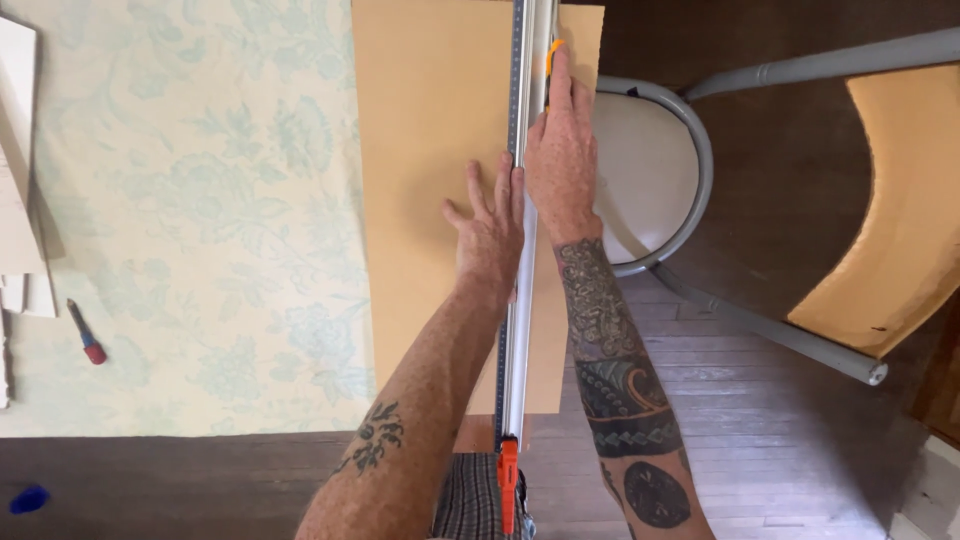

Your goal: A person measures and cuts a thin wooden or cardboard board using a metal straight edge, a clamp, and a utility knife on a workshop table.

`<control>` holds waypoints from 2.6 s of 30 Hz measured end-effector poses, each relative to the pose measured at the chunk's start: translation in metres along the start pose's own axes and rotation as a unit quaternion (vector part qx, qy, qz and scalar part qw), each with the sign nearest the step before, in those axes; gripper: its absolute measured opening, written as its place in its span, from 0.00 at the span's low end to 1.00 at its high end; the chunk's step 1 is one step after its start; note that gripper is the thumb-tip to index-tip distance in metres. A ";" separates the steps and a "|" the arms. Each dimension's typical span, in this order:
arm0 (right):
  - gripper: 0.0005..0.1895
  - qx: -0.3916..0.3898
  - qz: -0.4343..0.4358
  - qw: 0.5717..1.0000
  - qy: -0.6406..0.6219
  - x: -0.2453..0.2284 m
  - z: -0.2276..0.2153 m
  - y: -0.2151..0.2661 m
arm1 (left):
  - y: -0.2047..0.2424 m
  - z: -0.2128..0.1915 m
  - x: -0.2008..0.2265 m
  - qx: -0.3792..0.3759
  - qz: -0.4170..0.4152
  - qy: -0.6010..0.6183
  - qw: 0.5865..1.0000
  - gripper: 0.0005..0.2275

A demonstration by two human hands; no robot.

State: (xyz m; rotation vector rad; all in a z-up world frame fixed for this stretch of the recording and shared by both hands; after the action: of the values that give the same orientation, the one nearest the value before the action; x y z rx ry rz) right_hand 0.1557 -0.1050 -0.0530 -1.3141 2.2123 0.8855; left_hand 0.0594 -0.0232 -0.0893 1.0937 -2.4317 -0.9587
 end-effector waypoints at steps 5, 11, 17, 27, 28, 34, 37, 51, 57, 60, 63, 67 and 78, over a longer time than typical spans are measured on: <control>0.34 0.021 -0.043 0.999 0.022 0.001 0.000 0.002 | -0.009 0.009 0.001 0.034 -0.023 -0.006 0.999 0.47; 0.36 0.001 -0.026 0.999 0.027 0.004 0.001 0.006 | -0.001 0.000 0.001 0.008 -0.015 -0.019 1.000 0.71; 0.35 -0.014 -0.027 0.999 0.025 0.004 -0.002 0.012 | -0.001 0.000 0.001 -0.001 -0.012 -0.030 0.999 0.73; 0.36 -0.032 -0.018 0.999 0.020 0.008 -0.009 0.030 | -0.005 0.007 0.003 -0.007 -0.029 -0.017 0.999 0.49; 0.35 -0.034 -0.015 0.999 0.019 0.006 -0.010 0.032 | -0.003 0.003 0.002 -0.009 -0.026 -0.032 0.999 0.55; 0.35 -0.036 -0.032 0.999 0.014 0.013 -0.011 0.046 | 0.001 -0.002 0.001 -0.027 -0.015 -0.039 0.999 0.61; 0.35 -0.035 -0.039 0.999 0.012 0.016 -0.012 0.053 | 0.001 -0.006 0.000 -0.016 -0.014 -0.046 0.999 0.62; 0.34 -0.055 -0.008 0.998 0.023 0.037 -0.019 0.129 | 0.008 -0.012 0.002 -0.029 -0.001 -0.075 0.997 0.69; 0.37 -0.051 0.003 0.999 0.019 0.050 -0.019 0.153 | 0.006 -0.011 -0.001 -0.025 -0.019 -0.081 0.996 0.66; 0.35 -0.061 0.025 0.998 0.020 0.053 -0.020 0.168 | 0.010 -0.010 -0.002 -0.015 -0.007 -0.086 0.996 0.74; 0.33 -0.067 0.031 0.997 0.013 0.056 -0.024 0.180 | 0.009 -0.011 0.000 -0.031 0.005 -0.076 0.997 0.75; 0.31 -0.057 0.025 0.998 0.020 0.060 -0.023 0.195 | 0.002 -0.008 -0.005 -0.005 0.004 -0.061 0.998 0.80; 0.33 -0.090 0.059 0.994 0.031 0.085 -0.020 0.251 | 0.004 -0.005 -0.006 -0.040 0.013 -0.032 0.999 0.80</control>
State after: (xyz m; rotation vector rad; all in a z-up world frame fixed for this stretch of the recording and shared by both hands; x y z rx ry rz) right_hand -0.1063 -0.0833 -0.0154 -1.3164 2.3236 1.1249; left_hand 0.0636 -0.0192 -0.0828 1.0156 -2.4298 -1.0882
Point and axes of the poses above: each hand's wrist, its own y-axis away from the middle knuckle, its own z-axis out of the palm, x = y × z, the point moved 8 cm from there along -y, towards the middle knuckle, and after that the axes turned 15 degrees about z, right-handed, at the moved point
